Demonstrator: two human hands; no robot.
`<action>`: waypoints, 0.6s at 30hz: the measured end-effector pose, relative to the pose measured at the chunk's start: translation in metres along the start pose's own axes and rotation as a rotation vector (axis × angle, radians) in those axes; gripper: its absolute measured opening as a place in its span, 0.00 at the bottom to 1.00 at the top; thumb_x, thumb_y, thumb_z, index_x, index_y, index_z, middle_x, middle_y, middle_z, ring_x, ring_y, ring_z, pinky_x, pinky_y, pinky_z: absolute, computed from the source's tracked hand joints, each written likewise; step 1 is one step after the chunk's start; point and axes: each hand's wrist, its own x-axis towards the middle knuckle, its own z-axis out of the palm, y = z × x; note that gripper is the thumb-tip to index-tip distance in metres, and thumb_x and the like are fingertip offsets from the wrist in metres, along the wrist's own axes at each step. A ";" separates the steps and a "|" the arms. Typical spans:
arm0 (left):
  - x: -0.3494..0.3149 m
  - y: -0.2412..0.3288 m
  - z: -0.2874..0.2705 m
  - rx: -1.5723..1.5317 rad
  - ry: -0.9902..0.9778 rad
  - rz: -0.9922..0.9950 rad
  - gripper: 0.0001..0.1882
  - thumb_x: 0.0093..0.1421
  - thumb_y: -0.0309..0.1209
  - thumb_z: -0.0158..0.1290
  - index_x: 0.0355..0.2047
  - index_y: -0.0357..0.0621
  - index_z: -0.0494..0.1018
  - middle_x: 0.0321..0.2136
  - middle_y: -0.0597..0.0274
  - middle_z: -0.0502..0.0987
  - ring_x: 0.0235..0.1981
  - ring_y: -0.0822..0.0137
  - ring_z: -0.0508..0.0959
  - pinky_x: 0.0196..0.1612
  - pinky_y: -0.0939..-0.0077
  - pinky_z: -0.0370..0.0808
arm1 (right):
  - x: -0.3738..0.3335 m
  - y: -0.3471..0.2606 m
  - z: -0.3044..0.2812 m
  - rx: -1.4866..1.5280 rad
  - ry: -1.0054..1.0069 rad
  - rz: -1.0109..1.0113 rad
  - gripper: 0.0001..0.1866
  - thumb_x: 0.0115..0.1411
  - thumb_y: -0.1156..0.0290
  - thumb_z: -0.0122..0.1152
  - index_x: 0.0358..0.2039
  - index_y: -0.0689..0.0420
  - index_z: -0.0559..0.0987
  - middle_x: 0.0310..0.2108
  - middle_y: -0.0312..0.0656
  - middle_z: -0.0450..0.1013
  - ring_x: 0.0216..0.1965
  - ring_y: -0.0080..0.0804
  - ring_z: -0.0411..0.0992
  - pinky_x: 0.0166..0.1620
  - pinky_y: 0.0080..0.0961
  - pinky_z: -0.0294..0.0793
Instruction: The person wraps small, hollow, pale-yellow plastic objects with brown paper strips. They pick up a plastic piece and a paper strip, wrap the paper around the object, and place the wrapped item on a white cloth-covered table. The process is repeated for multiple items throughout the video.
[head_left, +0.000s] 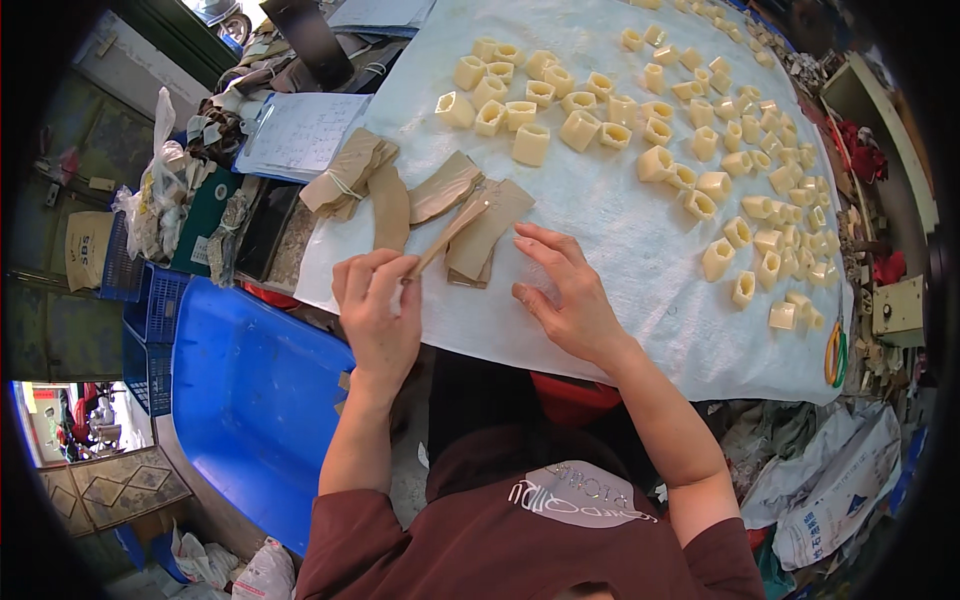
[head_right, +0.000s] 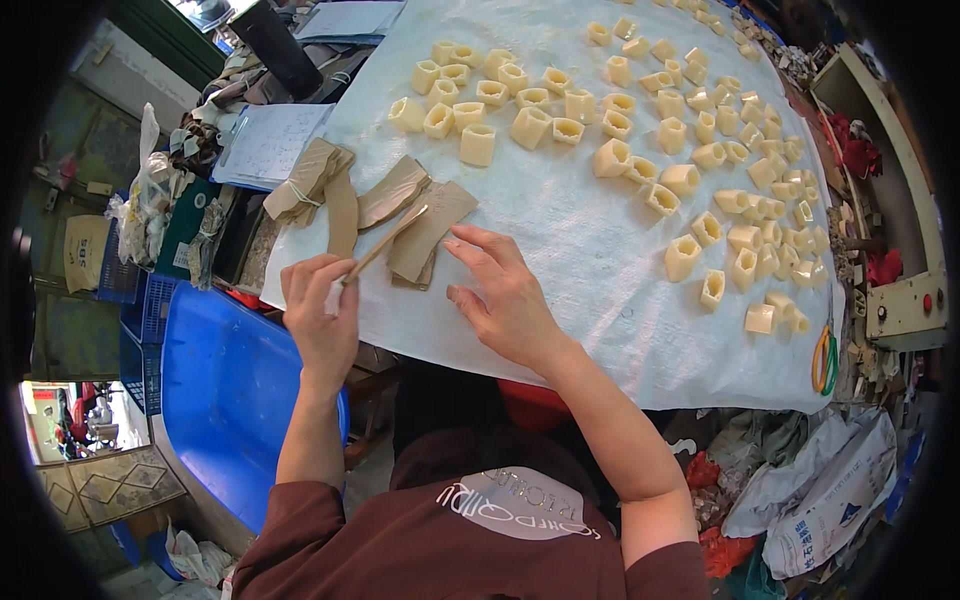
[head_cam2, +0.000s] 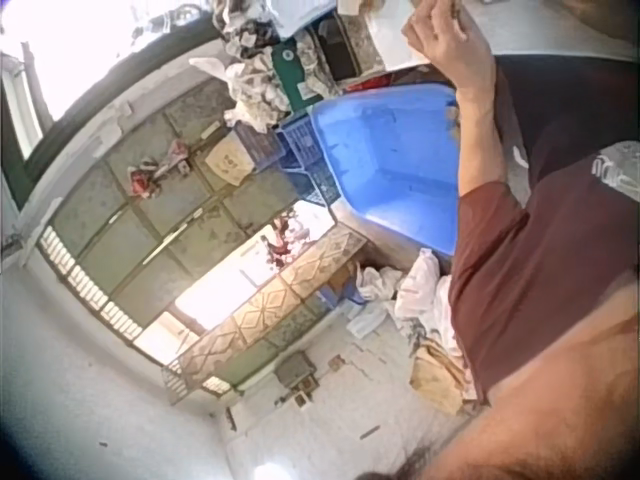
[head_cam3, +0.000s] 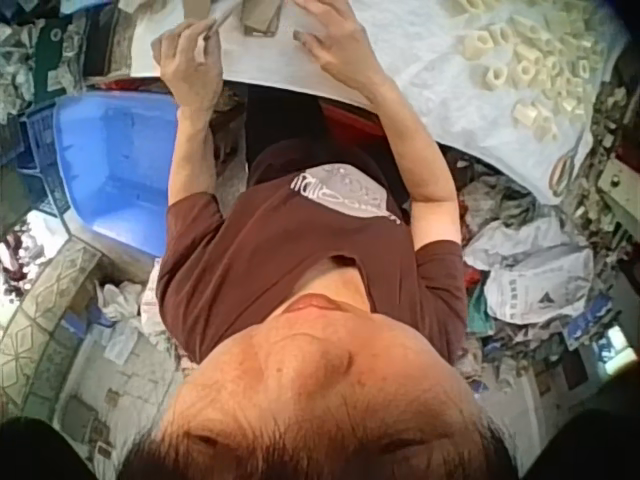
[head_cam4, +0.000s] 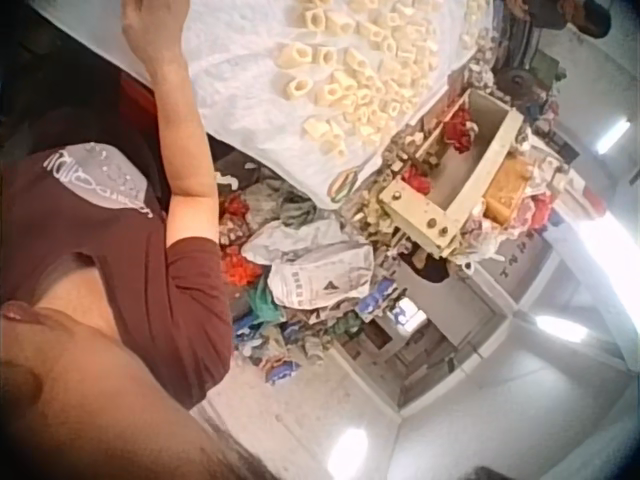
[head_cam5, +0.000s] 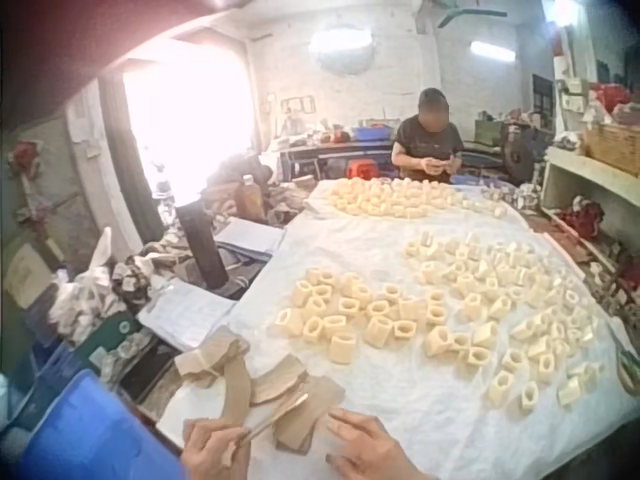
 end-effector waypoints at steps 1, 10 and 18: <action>0.001 0.004 -0.004 -0.076 0.021 -0.062 0.13 0.42 0.17 0.55 0.31 0.42 0.72 0.31 0.61 0.72 0.32 0.62 0.69 0.34 0.73 0.66 | -0.004 0.000 -0.003 0.027 0.019 0.016 0.25 0.48 0.78 0.60 0.48 0.58 0.67 0.53 0.46 0.62 0.53 0.44 0.61 0.53 0.34 0.63; 0.006 0.073 -0.001 -1.001 -0.396 -0.395 0.09 0.51 0.14 0.50 0.34 0.33 0.71 0.31 0.61 0.71 0.32 0.74 0.71 0.37 0.83 0.68 | -0.029 -0.042 -0.037 0.125 0.049 -0.016 0.21 0.49 0.77 0.59 0.46 0.59 0.69 0.45 0.48 0.65 0.46 0.42 0.64 0.44 0.31 0.66; -0.036 0.128 0.062 -1.445 -0.657 -0.570 0.19 0.63 0.30 0.38 0.52 0.31 0.60 0.48 0.54 0.67 0.47 0.68 0.69 0.51 0.74 0.65 | -0.078 -0.046 -0.055 0.595 0.238 0.601 0.09 0.57 0.72 0.54 0.36 0.63 0.71 0.27 0.46 0.72 0.26 0.30 0.71 0.29 0.22 0.69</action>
